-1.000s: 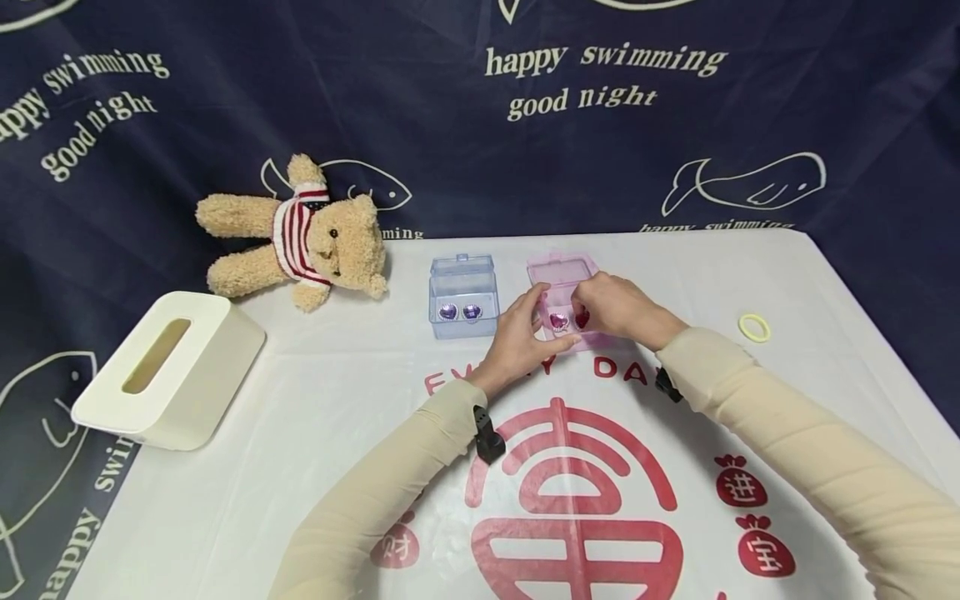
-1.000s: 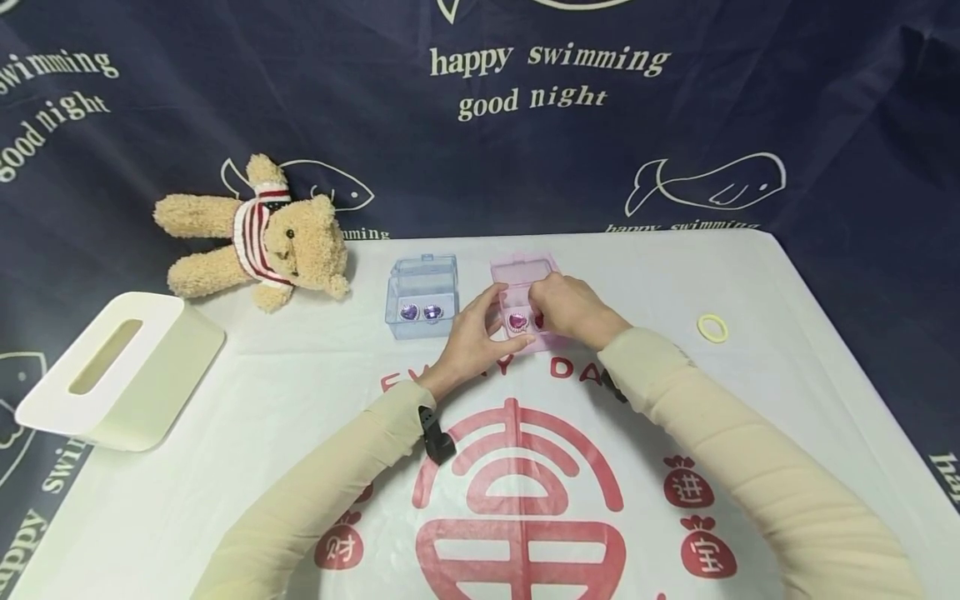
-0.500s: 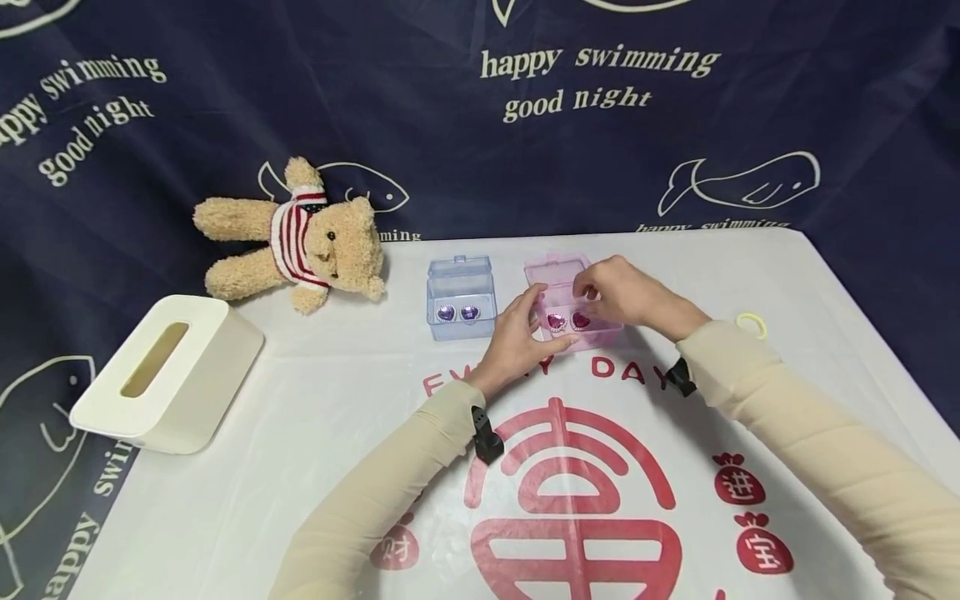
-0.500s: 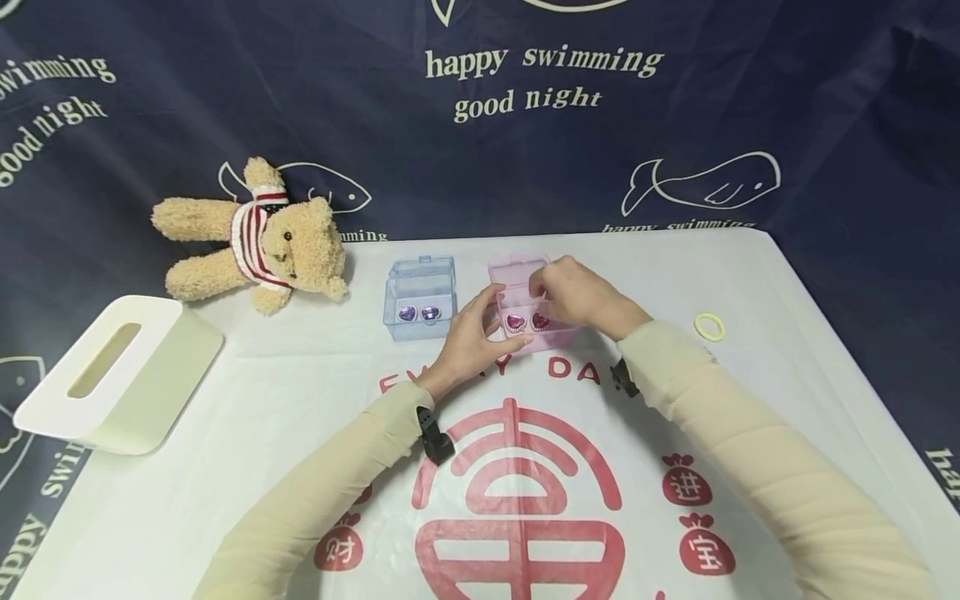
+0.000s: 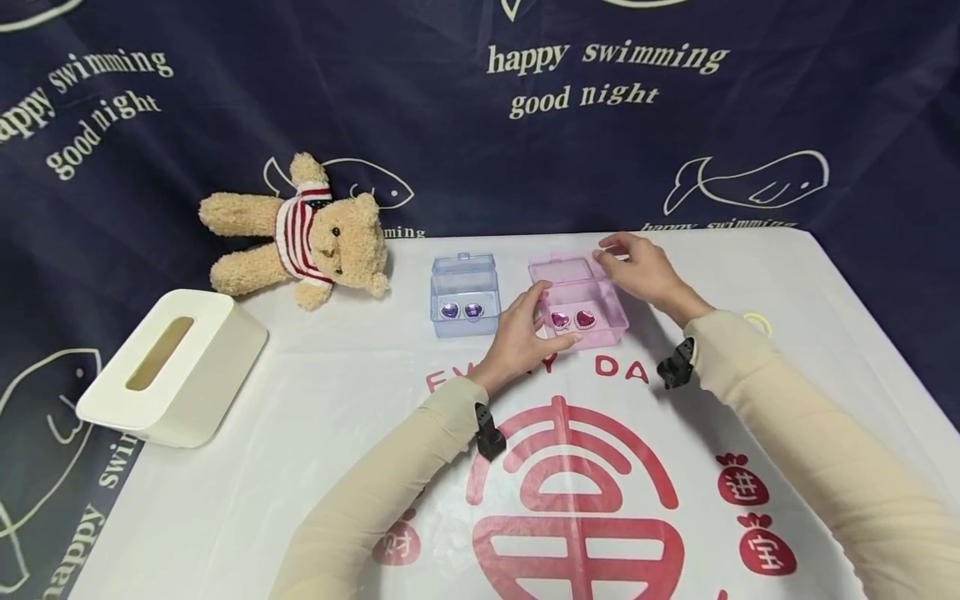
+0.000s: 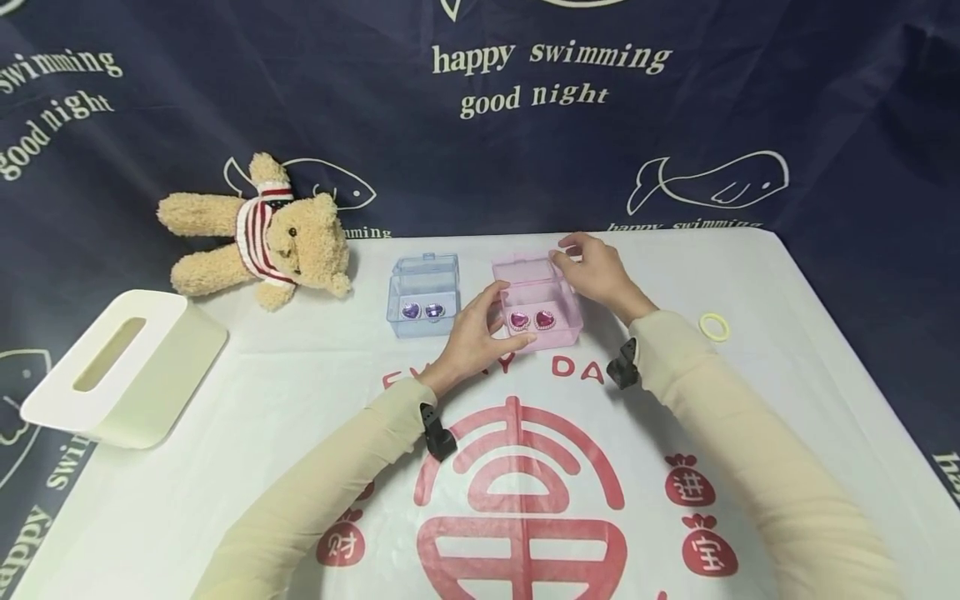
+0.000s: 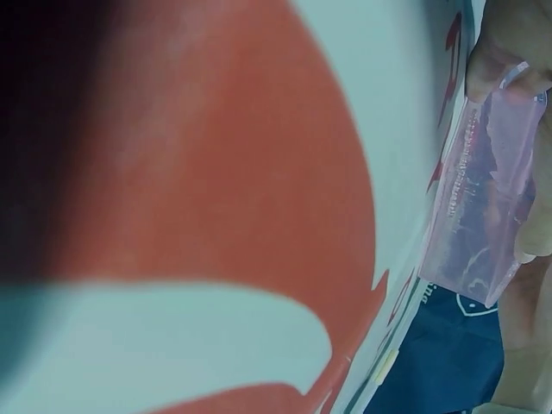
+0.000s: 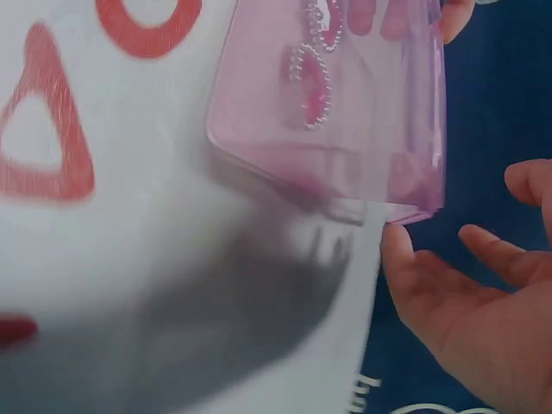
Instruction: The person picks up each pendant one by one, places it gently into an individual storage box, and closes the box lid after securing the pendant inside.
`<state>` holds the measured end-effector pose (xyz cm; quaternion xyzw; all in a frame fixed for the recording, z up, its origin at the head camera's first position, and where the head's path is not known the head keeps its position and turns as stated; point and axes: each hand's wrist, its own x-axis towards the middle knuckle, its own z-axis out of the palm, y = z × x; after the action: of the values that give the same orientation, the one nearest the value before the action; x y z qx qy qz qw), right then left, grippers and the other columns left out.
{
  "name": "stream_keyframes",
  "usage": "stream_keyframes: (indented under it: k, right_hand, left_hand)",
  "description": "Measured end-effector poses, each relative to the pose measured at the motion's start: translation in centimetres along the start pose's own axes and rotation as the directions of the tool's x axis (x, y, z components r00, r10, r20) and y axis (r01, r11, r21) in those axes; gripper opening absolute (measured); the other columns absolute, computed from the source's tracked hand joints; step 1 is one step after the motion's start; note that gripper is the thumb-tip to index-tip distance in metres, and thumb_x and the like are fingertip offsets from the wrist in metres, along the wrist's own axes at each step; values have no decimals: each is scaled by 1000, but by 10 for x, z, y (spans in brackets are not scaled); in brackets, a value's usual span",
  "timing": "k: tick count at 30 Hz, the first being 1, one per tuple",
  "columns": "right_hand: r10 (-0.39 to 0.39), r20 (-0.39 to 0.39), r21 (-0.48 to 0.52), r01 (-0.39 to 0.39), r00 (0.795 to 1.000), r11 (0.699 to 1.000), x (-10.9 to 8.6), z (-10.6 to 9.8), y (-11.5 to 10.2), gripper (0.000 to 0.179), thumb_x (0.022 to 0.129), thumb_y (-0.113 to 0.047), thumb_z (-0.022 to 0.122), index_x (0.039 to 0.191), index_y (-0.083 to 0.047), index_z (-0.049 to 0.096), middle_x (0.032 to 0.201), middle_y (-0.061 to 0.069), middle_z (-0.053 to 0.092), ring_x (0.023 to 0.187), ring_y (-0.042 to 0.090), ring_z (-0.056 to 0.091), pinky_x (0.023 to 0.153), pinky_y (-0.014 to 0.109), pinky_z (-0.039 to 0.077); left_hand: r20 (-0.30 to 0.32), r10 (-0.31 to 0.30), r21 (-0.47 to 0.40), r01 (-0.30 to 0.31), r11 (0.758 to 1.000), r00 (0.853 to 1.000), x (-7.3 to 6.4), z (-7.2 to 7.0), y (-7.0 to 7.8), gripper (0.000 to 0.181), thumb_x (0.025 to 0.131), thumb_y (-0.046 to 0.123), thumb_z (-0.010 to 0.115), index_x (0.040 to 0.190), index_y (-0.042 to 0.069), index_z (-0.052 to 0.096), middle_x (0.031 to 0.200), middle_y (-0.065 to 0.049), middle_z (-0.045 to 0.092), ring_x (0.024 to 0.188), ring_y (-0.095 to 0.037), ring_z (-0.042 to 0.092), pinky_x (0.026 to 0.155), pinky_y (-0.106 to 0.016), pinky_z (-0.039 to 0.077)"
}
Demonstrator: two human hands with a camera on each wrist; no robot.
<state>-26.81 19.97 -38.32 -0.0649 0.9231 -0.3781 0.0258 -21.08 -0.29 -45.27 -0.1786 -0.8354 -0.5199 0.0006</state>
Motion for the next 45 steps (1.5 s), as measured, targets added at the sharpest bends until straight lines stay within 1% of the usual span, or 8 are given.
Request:
stream_keyframes:
  k: [7,13,17,19,28,33,41,45]
  right_hand:
    - [165,222,265,-223,961,938,6,9,5,61,101,-41,42,146,-1,34,137,26,49,112,23,54,88,32,49]
    - [169,220,481,-257,961,838,5,2,1,67,100,-44,42,148,0,26,129,23,58,87,6,65,77,22,53]
    - [171,190,628,-253,967,736,4,-3,-6,71,98,-49,46,148,-3,27,107,8,61,82,10,69,76,23,56]
    - [172,175,645,-245,969,724,3,-4,-8,71,97,-54,44,145,-3,33,98,3,60,81,11,68,75,24,56]
    - [73,199,599,-181,977,780,-7,-6,0,54,98,-55,40,105,-7,64,96,-4,64,96,11,65,83,23,54]
    - [-20,311,594,-178,950,785,-18,-12,14,42,100,-48,45,116,-13,61,112,-3,66,110,11,61,90,24,53]
    - [-125,309,425,-19,943,905,-35,-7,39,49,94,-17,63,139,-4,49,149,5,44,132,17,47,100,17,47]
    - [-173,292,390,48,941,920,-38,-3,48,57,84,-4,73,136,1,49,156,8,34,143,27,34,105,11,39]
  left_hand:
    - [1,-21,8,21,1000,1000,-1,0,1,88,74,28,85,143,10,34,136,-15,51,127,-22,52,99,-24,51]
    - [0,-80,-66,80,995,997,-2,1,2,97,73,25,86,145,10,24,140,-17,48,130,-23,50,101,-29,50]
    - [2,-92,-75,92,993,996,-2,2,2,98,72,25,86,144,11,22,140,-16,48,129,-23,52,102,-30,50]
    - [2,-92,-78,92,993,996,-2,3,2,99,72,25,86,145,11,21,140,-16,48,129,-24,52,102,-30,50]
    - [5,-85,-79,85,993,996,-1,4,0,111,71,23,87,152,19,11,141,-15,49,130,-23,51,101,-28,51]
    - [8,-75,-73,75,995,997,1,1,0,111,72,23,87,153,24,11,139,-15,50,129,-24,52,100,-28,51]
    - [27,-25,-79,27,997,999,2,-1,-1,105,72,23,87,152,22,19,139,-15,49,129,-25,52,102,-28,50]
    - [43,2,-45,0,999,999,2,-3,-1,103,70,26,88,151,18,25,139,-12,49,130,-21,50,104,-26,48]
